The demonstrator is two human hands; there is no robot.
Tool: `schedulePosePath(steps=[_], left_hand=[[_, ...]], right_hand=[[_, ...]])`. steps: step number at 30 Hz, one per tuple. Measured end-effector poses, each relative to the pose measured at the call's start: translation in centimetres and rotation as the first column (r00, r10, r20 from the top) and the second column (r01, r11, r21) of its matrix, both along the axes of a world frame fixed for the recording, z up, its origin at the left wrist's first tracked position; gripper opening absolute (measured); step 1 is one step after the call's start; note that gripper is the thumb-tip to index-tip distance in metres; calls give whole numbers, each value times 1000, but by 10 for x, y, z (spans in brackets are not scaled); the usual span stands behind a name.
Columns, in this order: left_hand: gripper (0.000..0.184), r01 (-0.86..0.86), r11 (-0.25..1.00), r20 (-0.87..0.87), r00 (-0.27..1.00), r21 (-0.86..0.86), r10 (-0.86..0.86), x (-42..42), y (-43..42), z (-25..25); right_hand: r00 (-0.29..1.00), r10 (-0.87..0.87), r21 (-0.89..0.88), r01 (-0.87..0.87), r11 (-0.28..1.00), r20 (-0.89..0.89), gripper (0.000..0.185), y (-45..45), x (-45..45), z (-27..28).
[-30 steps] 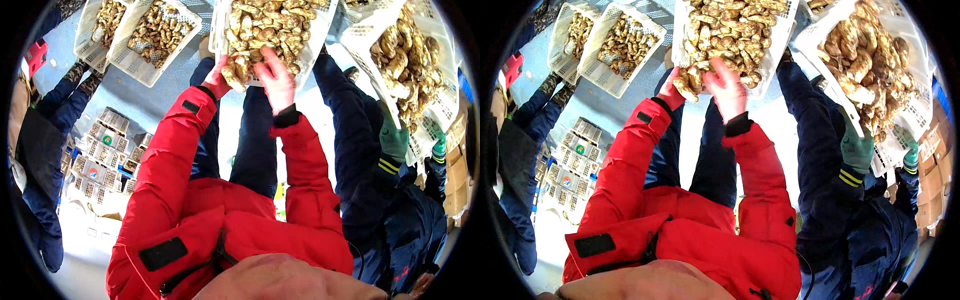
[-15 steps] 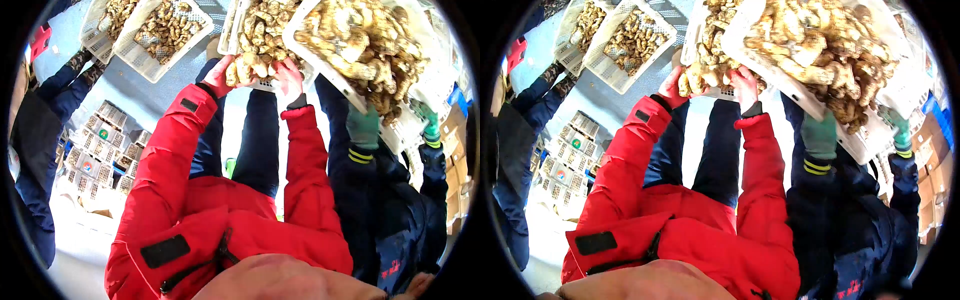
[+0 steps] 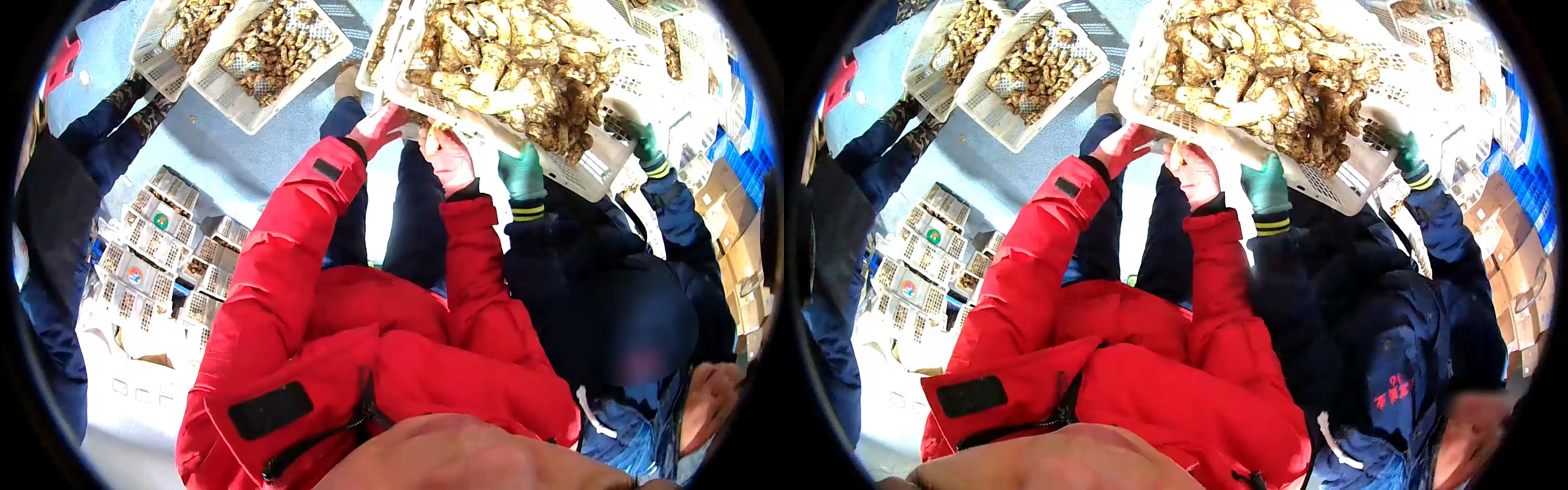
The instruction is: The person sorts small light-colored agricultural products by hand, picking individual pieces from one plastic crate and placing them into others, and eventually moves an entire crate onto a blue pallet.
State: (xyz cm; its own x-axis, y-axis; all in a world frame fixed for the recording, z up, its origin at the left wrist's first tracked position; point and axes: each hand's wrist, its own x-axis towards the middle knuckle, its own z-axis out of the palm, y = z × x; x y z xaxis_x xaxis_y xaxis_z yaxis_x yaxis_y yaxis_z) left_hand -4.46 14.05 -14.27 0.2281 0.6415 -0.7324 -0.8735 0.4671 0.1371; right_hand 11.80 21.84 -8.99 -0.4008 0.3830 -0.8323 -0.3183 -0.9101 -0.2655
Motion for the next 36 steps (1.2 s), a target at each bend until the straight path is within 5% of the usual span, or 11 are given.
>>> schedulePosePath(steps=[8,11,13,16,20,30,31,32,34,35,36], left_hand=[[47,-69,993,115,992,95,58,-41,-52,90],[44,-145,980,130,983,138,127,-41,-76,113],[44,-172,985,102,980,20,169,-44,-78,157],[43,-295,955,47,954,-32,297,-12,-115,134],[26,-375,919,9,925,-124,379,18,-137,105],[35,-564,825,23,826,33,564,-31,-131,138],[35,-558,830,-24,829,14,558,-36,-128,141],[35,-569,816,-47,817,97,575,-43,-129,138],[36,-563,811,-22,819,159,573,-56,-131,131],[36,-557,798,18,822,230,569,-64,-134,129],[36,-475,876,-112,869,82,481,-71,-131,130]], right_hand=[[951,300,-6,-301,954,74,29,-40,-57,84],[873,431,257,-481,838,229,28,-71,-57,76],[368,505,185,-908,376,781,41,-81,-83,118],[134,304,145,-989,-14,943,43,-117,-91,142],[-102,293,-28,-968,-249,951,46,-133,-77,126],[558,505,320,-815,484,658,55,-127,-127,159],[457,377,363,-884,296,806,58,-137,-124,128],[558,413,420,-824,380,720,58,-137,-138,118],[174,363,165,-985,56,915,55,-133,-137,115],[528,395,430,-847,314,752,51,-148,-121,59],[415,528,254,-901,353,740,49,-130,-138,102]])
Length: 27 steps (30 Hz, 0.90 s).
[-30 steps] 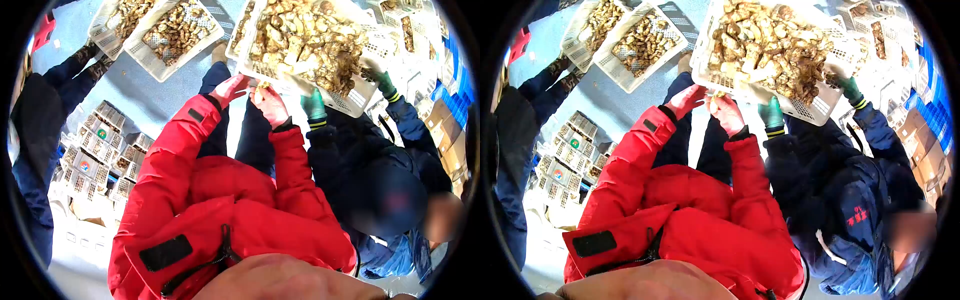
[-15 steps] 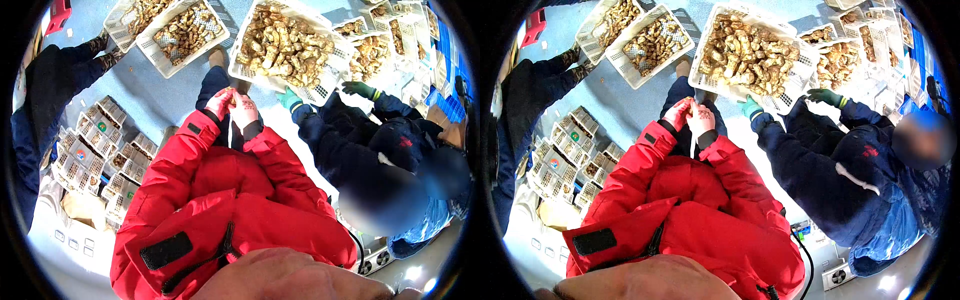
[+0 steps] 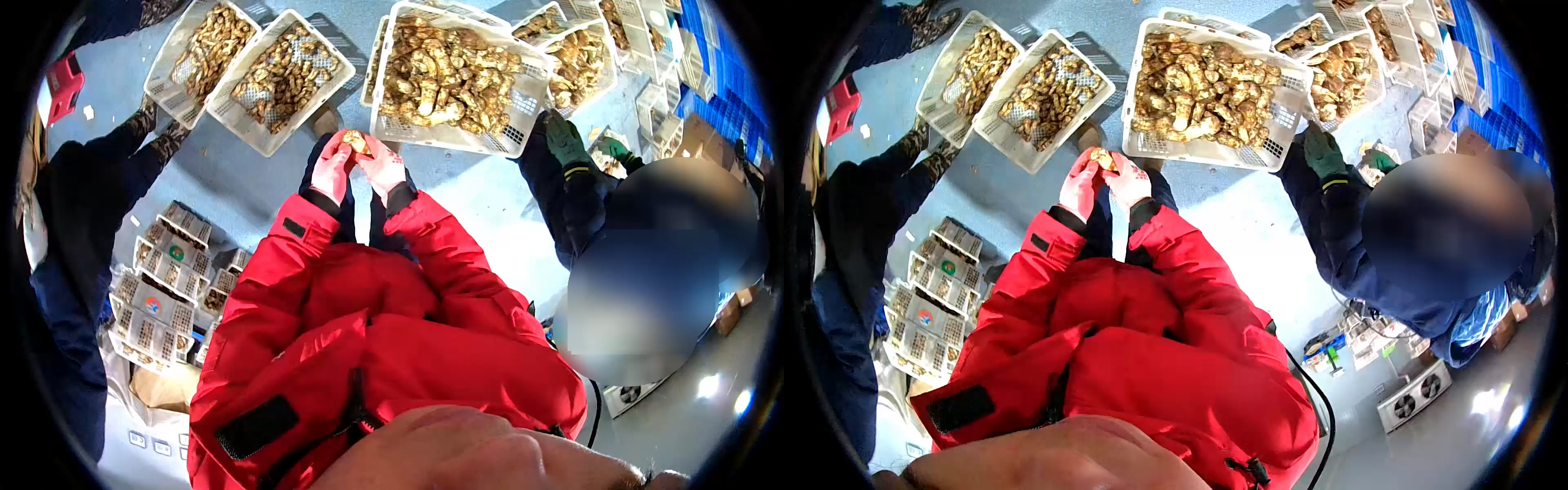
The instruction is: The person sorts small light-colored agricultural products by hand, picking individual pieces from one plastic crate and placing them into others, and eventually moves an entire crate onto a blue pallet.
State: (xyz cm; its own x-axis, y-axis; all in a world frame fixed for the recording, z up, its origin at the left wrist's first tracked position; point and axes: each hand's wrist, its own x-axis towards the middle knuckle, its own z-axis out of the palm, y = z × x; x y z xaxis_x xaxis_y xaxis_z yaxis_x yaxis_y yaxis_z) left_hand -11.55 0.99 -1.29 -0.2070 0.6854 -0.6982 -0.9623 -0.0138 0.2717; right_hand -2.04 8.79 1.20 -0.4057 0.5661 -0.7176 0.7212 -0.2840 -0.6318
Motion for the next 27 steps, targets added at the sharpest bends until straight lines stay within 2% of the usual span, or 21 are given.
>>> schedulePosePath(steps=[1,3,4,5,7,9,11,12,14,15,16,17,19,20,21,23,27], left_hand=[[37,21,1000,-40,999,14,-20,-8,-3,-1],[39,84,996,-80,993,-13,-85,-24,-2,-5],[39,187,980,-136,971,-71,-195,-32,-1,0],[39,271,961,-120,953,-60,-276,-35,-3,2],[38,431,902,-95,897,-35,-433,-36,-1,3],[35,444,883,79,885,152,-459,-24,-2,-6],[30,442,884,67,888,149,-455,-13,0,-14],[25,454,891,118,886,-29,-448,-4,0,-23],[24,377,924,124,922,-60,-368,6,-6,-24],[23,338,938,124,937,-74,-328,8,-6,-26],[22,296,955,225,931,-10,-286,12,-8,-35],[23,387,917,178,913,-100,-366,25,-2,-44],[27,399,909,225,903,-123,-366,24,15,-15],[26,452,869,210,886,-200,-413,26,24,-5],[27,475,851,206,876,-222,-436,31,26,-5],[29,518,815,195,854,-260,-482,43,35,-9],[31,498,857,189,862,-133,-471,62,60,1]], right_hand=[[992,35,-167,-14,986,124,47,20,-21,45],[999,-4,-31,5,1000,48,42,12,-9,9],[969,-229,-114,218,969,-89,37,8,-7,3],[872,-443,-219,399,890,-210,32,6,-9,3],[954,-289,-145,276,950,-79,33,10,-1,7],[978,-179,-42,175,984,-108,36,6,-3,15],[991,-54,223,81,971,-125,40,-11,2,9],[982,-126,79,138,987,-142,42,-13,9,7],[974,-147,-6,148,989,-174,48,-10,25,-1],[976,-100,55,112,992,-191,53,5,22,17],[998,-66,71,65,995,3,51,19,34,44],[997,-60,31,58,998,44,49,25,50,42],[973,-230,-90,226,970,-26,47,44,78,47],[953,-291,-10,291,957,-79,47,35,108,-3],[883,-465,-171,450,877,-59,43,44,126,-15],[641,-752,-432,641,635,-155,38,71,158,-24],[525,-846,-408,756,512,-88,33,121,198,-53]])
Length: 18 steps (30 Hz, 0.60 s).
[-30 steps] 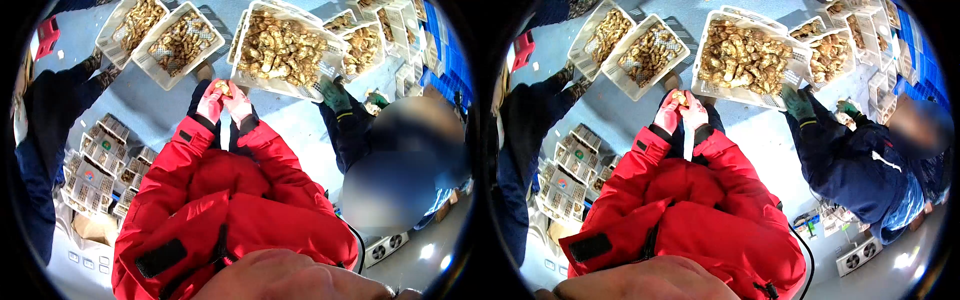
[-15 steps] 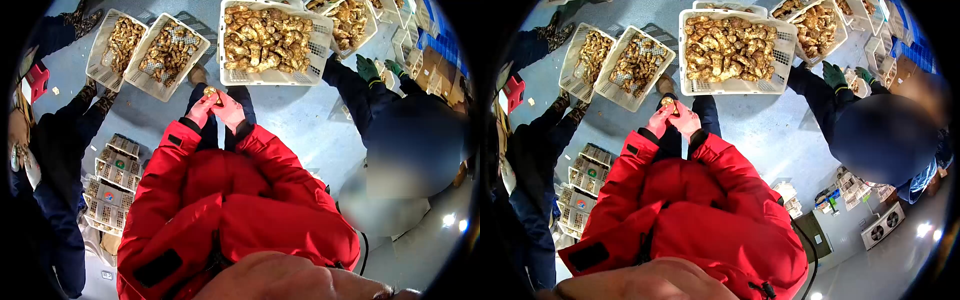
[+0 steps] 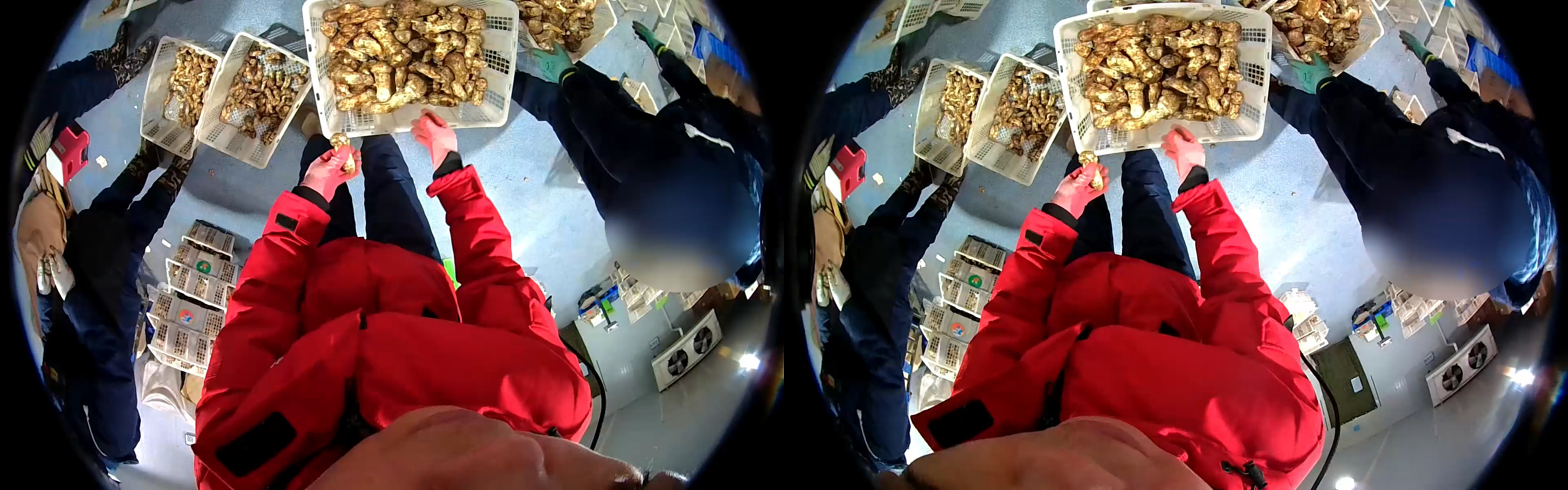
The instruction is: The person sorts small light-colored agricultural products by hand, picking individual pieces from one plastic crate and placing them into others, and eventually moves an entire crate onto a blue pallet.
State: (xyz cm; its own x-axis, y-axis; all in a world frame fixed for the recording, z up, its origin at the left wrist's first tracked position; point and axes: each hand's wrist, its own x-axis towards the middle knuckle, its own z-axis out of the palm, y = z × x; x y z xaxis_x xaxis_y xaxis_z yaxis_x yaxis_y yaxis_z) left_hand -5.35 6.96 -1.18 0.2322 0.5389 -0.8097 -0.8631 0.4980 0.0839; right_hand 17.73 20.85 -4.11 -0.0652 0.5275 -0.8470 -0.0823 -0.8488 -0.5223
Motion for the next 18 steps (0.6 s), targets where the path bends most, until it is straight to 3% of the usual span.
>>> schedulePosePath(steps=[3,6,8,9,10,11,12,13,16,18], left_hand=[[31,85,996,19,996,-5,-85,14,18,8],[31,120,992,13,993,29,-120,31,26,15],[33,97,995,0,995,5,-97,40,28,18],[33,137,991,-21,990,5,-137,42,28,17],[33,140,990,-19,990,13,-140,43,26,18],[33,144,989,-16,989,22,-144,45,23,19],[32,146,989,-14,989,30,-146,46,21,19],[34,164,986,-18,986,-3,-164,46,17,18],[40,215,977,-1,977,-11,-215,47,9,18],[44,239,971,-1,971,-2,-239,46,1,11]], right_hand=[[998,-50,29,50,998,-31,29,35,21,-28],[996,25,24,-27,999,91,33,59,26,-50],[998,50,5,-50,999,32,36,70,30,-64],[960,129,7,-135,991,248,41,70,23,-74],[946,217,86,-244,966,240,50,65,20,-80],[700,467,19,-565,825,541,56,71,7,-63],[305,590,-152,-787,598,747,62,79,-9,-44],[274,613,-188,-791,582,741,73,80,-16,-50],[115,638,-281,-828,485,761,75,78,-37,-75],[181,651,-224,-843,488,737,71,86,-37,-88]])
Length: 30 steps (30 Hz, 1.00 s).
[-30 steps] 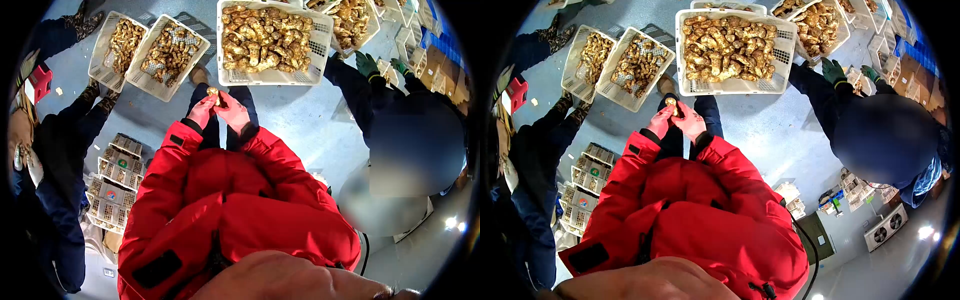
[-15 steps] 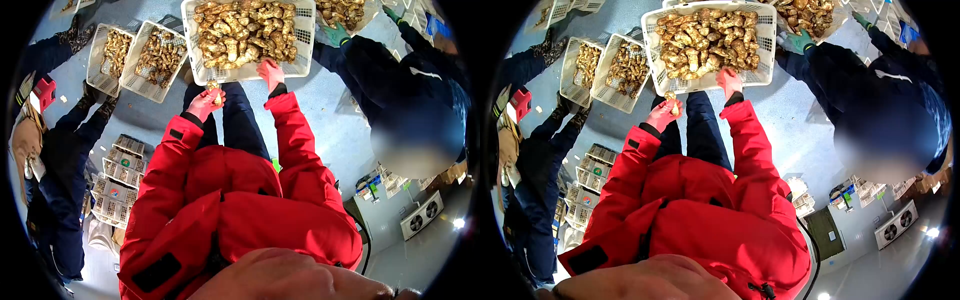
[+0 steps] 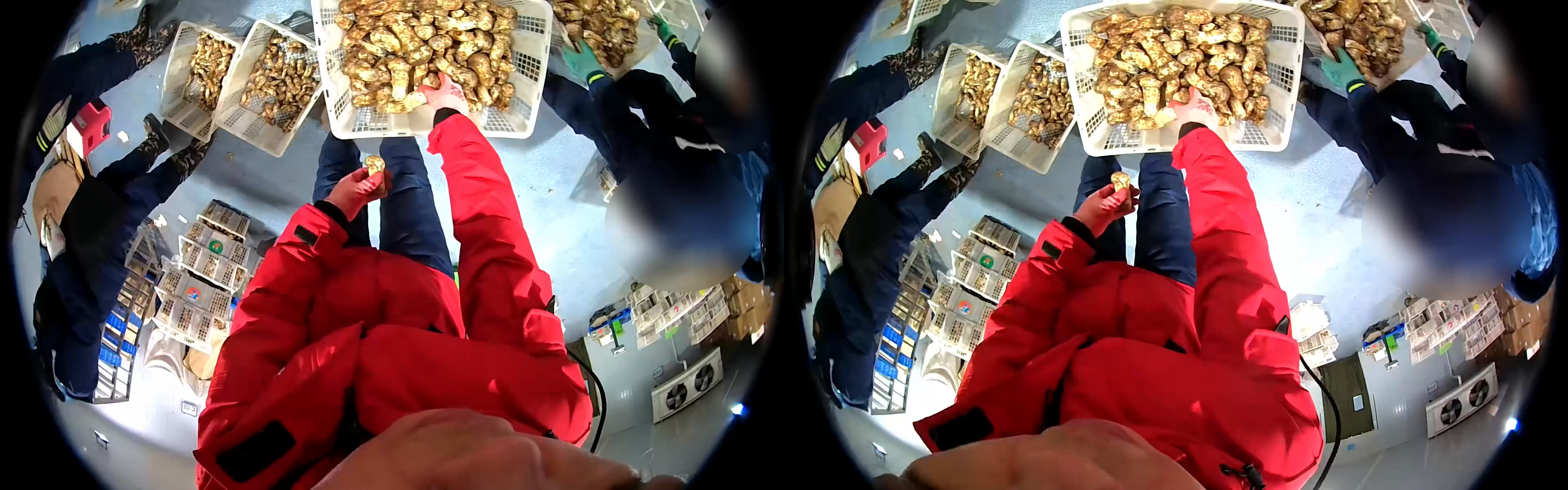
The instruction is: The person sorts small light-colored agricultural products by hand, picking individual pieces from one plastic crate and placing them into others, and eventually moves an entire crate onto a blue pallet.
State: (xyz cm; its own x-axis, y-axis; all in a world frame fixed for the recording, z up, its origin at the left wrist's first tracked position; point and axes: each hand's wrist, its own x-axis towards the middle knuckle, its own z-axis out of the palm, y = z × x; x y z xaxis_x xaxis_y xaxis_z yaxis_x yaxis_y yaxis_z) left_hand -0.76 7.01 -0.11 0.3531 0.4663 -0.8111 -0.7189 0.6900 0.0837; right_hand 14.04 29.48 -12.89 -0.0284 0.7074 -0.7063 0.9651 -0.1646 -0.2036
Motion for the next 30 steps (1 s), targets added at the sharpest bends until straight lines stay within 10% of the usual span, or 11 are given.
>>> schedulePosePath(steps=[4,7,10,14,15,21,30], left_hand=[[43,-8,1000,-46,999,-24,7,-3,-3,-1],[42,8,999,-98,995,-31,-11,-5,3,0],[43,22,1000,-128,992,-14,-23,-9,11,5],[43,33,999,-129,991,-23,-36,-16,9,6],[42,30,999,-130,991,-24,-33,-18,8,6],[40,31,999,-96,995,-18,-32,-21,5,5],[38,-37,999,-17,999,-15,37,-19,5,-4]], right_hand=[[994,-106,90,109,990,-30,69,1,14,33],[784,-425,159,540,826,-452,64,-8,60,-20],[233,-725,-323,777,540,-648,56,9,60,18],[410,-749,-168,811,561,-521,67,13,72,-7],[239,-743,-282,819,500,-625,68,11,71,-7],[548,-631,-85,714,694,-549,68,-3,72,-33],[430,-749,-369,676,637,-504,62,-18,36,15]])
